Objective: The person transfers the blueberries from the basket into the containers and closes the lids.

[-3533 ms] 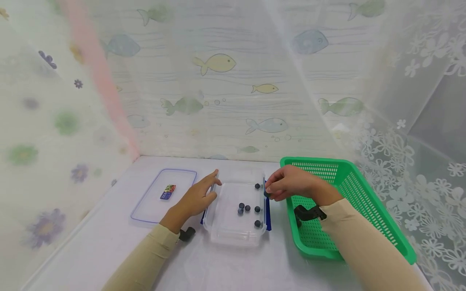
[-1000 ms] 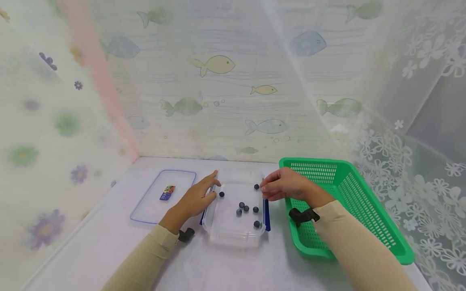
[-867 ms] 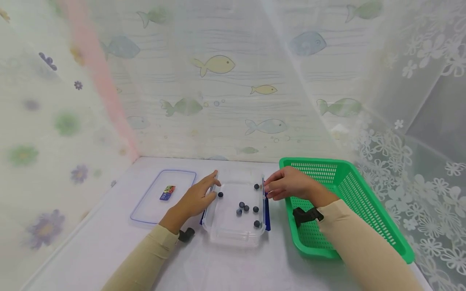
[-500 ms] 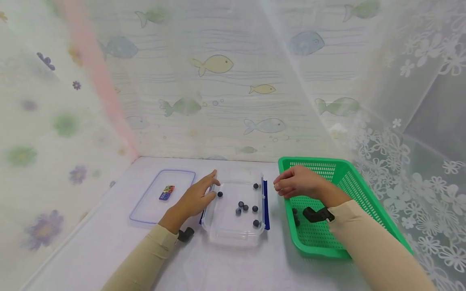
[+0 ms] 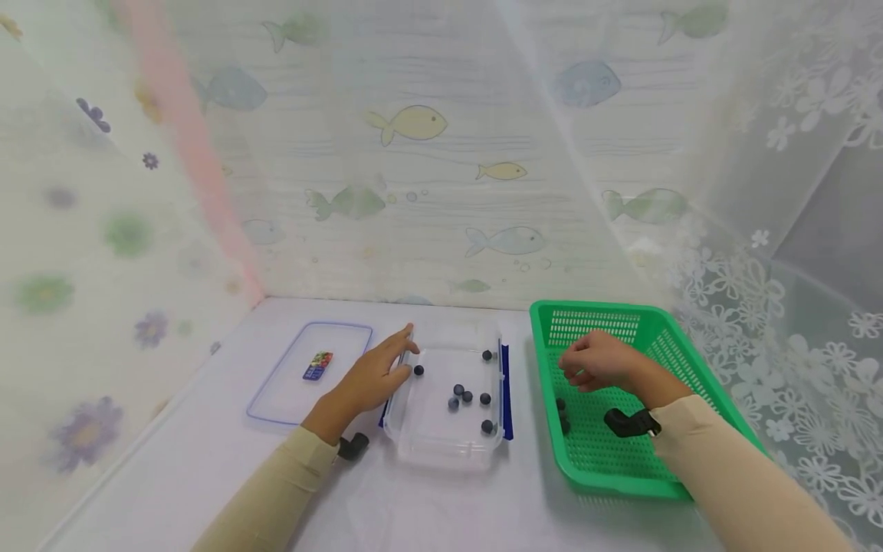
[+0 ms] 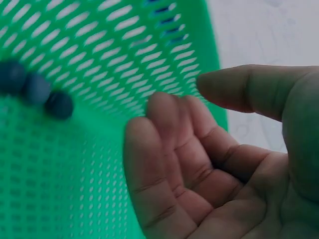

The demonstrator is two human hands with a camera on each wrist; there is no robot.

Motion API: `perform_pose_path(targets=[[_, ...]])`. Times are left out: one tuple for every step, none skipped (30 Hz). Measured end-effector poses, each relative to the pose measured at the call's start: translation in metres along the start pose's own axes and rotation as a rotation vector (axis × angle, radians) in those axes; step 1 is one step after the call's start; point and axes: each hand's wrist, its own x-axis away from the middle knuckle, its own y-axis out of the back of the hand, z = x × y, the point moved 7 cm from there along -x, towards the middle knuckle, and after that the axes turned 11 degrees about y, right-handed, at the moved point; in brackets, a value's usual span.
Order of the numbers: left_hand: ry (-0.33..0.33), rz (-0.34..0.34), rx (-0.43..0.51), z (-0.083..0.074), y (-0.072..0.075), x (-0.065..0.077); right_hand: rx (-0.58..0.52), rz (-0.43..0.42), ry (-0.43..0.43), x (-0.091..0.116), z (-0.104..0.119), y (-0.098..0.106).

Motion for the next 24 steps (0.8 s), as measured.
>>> perform_pose_path(targets=[[-0.003,-0.001,0.000,0.000,0.000,0.000,0.013,0.002,-0.008,0.001,-0.004,0.000],[-0.005,-0.004,0.000,0.000,-0.001,0.000,0.024,0.006,-0.014,0.002,-0.008,0.000],[-0.006,-0.006,-0.001,0.000,-0.001,-0.001,0.036,0.013,-0.015,0.003,-0.012,0.000],[-0.007,-0.009,-0.005,0.001,-0.002,-0.001,0.037,0.020,-0.022,0.004,-0.015,0.000],[-0.009,-0.011,-0.007,0.001,-0.002,-0.001,0.035,0.029,-0.030,0.005,-0.019,-0.001],[-0.008,-0.013,-0.010,0.002,-0.002,-0.002,0.035,0.036,-0.039,0.005,-0.022,-0.002],[-0.007,-0.015,-0.012,0.002,-0.002,-0.002,0.034,0.043,-0.049,0.005,-0.025,-0.003],[-0.005,-0.016,-0.014,0.003,-0.002,-0.002,0.040,0.046,-0.060,0.006,-0.029,-0.004],[-0.006,-0.014,-0.013,0.003,-0.003,-0.002,0.044,0.049,-0.071,0.006,-0.032,-0.005],[-0.006,-0.015,-0.011,0.003,-0.002,-0.002,0.046,0.051,-0.083,0.006,-0.034,-0.007],[-0.004,-0.013,-0.012,0.003,-0.002,-0.002,0.052,0.056,-0.093,0.006,-0.037,-0.008],[-0.001,-0.010,-0.013,0.003,-0.002,-0.002,0.056,0.058,-0.103,0.005,-0.039,-0.009],[0.000,-0.008,-0.013,0.003,-0.002,-0.001,0.060,0.056,-0.112,0.005,-0.041,-0.010],[0.003,-0.004,-0.014,0.004,-0.002,-0.001,0.059,0.053,-0.121,0.005,-0.043,-0.010],[0.006,-0.001,-0.018,0.004,-0.002,-0.001,0.061,0.055,-0.124,0.005,-0.044,-0.011],[0.010,0.001,-0.023,0.004,-0.002,-0.002,0.058,0.054,-0.129,0.004,-0.046,-0.012],[0.012,0.004,-0.026,0.004,-0.003,-0.002,0.056,0.051,-0.133,0.004,-0.047,-0.012],[0.012,0.005,-0.023,0.004,-0.003,-0.002,0.055,0.050,-0.134,0.004,-0.048,-0.013],[0.011,0.006,-0.022,0.004,-0.003,-0.001,0.054,0.050,-0.134,0.004,-0.049,-0.013],[0.009,0.006,-0.019,0.003,-0.003,-0.001,0.051,0.051,-0.135,0.004,-0.050,-0.014],[0.006,0.003,-0.019,0.002,-0.002,-0.001,0.049,0.054,-0.132,0.004,-0.050,-0.015],[0.005,0.000,-0.017,0.002,-0.002,-0.001,0.036,0.054,-0.134,0.004,-0.050,-0.016],[0.004,-0.005,-0.016,0.001,-0.001,-0.001,0.030,0.057,-0.131,0.003,-0.050,-0.017],[0.003,-0.010,-0.015,0.001,0.000,-0.001,0.022,0.062,-0.129,0.003,-0.049,-0.018]])
